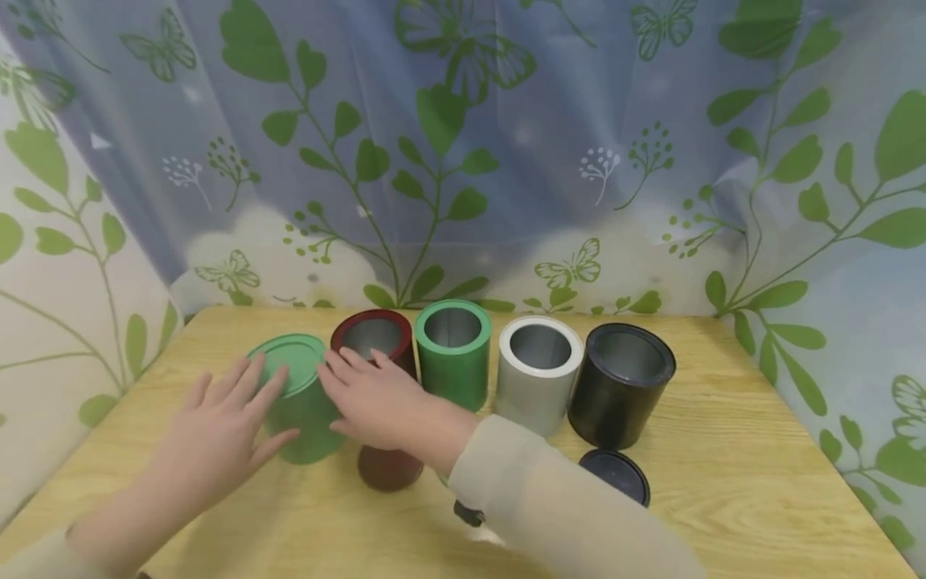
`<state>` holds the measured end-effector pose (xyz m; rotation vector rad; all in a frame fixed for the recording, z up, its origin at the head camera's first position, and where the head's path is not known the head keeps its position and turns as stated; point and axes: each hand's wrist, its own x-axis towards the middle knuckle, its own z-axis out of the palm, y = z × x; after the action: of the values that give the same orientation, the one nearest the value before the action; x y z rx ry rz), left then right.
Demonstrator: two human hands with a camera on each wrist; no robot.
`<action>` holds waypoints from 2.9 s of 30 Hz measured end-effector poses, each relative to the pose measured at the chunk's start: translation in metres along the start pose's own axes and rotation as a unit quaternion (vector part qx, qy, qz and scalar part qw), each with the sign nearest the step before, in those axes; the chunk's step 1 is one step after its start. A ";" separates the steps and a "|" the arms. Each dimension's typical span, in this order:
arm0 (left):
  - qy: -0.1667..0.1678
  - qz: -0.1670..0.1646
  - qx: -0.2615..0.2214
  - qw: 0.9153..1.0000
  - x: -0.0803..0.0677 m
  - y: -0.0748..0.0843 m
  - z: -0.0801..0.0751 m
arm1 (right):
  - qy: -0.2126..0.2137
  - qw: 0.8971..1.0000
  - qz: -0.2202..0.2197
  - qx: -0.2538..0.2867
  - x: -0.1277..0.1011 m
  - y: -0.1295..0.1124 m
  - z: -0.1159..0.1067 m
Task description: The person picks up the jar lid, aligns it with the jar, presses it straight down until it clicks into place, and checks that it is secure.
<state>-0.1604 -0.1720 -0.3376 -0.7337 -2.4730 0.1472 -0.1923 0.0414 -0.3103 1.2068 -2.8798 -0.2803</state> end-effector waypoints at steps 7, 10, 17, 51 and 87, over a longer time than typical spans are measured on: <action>0.034 0.029 -0.027 0.999 -0.005 0.016 -0.004 | 0.003 1.000 -0.004 -0.013 -0.015 0.005 0.006; 0.033 0.041 -0.032 0.998 -0.006 0.021 -0.003 | 0.005 1.000 -0.004 -0.013 -0.021 0.008 0.008; 0.015 0.080 -0.063 0.995 -0.008 0.034 0.002 | 0.009 1.000 -0.021 -0.011 -0.038 0.012 0.015; -0.292 0.078 -0.176 0.937 0.006 0.081 0.063 | -0.083 0.995 0.016 0.050 -0.045 0.014 0.095; -0.111 0.158 -0.144 0.971 -0.005 0.080 0.054 | -0.012 0.987 -0.045 0.153 -0.068 0.016 0.087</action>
<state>-0.1483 -0.1040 -0.4057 -1.2994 -2.5999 -0.0153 -0.1625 0.1143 -0.3894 1.3862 -2.9724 0.1575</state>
